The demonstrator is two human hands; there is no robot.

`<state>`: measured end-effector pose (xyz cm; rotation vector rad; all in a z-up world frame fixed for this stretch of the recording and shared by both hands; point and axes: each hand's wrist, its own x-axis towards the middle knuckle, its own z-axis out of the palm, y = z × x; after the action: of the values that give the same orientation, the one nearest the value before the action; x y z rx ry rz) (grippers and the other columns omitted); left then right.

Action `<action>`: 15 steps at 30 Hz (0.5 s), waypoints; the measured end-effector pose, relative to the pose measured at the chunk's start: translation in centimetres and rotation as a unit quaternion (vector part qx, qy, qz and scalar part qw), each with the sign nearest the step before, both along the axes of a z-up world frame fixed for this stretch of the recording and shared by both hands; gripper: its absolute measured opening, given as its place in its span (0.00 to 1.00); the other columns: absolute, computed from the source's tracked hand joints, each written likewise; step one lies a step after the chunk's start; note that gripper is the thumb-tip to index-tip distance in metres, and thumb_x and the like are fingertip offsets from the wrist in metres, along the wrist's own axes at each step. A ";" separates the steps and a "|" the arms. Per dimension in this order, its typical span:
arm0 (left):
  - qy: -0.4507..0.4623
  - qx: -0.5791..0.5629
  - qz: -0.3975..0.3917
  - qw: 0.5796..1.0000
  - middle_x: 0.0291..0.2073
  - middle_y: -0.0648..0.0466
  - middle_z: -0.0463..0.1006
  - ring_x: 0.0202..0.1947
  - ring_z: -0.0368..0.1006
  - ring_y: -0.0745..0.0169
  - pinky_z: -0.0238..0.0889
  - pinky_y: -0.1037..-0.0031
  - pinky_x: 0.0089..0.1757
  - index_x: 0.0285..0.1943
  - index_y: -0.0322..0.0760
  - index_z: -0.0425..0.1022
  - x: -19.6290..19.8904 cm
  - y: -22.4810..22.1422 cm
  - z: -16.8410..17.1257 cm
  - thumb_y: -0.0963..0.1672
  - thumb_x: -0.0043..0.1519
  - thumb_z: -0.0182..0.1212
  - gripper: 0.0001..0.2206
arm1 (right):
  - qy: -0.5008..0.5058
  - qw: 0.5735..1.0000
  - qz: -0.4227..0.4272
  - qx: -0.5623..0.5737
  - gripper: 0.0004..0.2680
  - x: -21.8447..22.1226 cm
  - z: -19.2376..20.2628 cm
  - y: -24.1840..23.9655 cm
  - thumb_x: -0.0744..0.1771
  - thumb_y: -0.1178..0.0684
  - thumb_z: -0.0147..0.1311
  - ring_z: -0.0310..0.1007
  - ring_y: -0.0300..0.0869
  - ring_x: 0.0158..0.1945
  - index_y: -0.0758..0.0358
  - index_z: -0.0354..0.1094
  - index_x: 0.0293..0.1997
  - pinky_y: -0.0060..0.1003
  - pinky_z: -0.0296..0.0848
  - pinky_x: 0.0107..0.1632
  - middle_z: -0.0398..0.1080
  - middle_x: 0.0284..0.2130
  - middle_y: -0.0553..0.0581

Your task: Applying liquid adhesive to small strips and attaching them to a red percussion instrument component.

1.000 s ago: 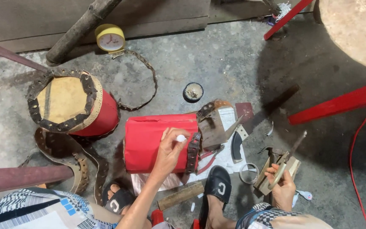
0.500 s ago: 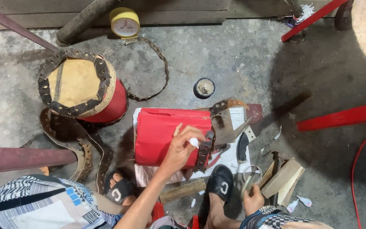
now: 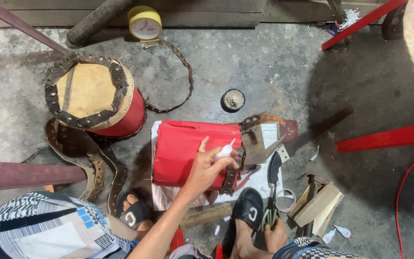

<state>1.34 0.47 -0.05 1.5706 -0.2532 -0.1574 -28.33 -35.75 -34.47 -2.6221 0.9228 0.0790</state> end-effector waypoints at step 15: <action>-0.044 -0.052 0.001 0.998 0.49 0.64 0.83 0.56 0.78 0.62 0.21 0.43 0.71 0.56 0.51 0.77 -0.1 0.4 -1.1 0.53 0.70 0.50 0.14 | 0.095 0.994 -0.054 0.022 0.17 1.8 1.2 -1.4 0.59 0.46 0.65 0.75 0.59 0.49 0.56 0.71 0.50 0.50 0.69 0.55 0.77 0.42 0.61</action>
<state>1.24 0.83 -1.19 1.4767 -0.3233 -0.0731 -26.51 -37.12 -33.23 -2.5516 1.1107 0.3214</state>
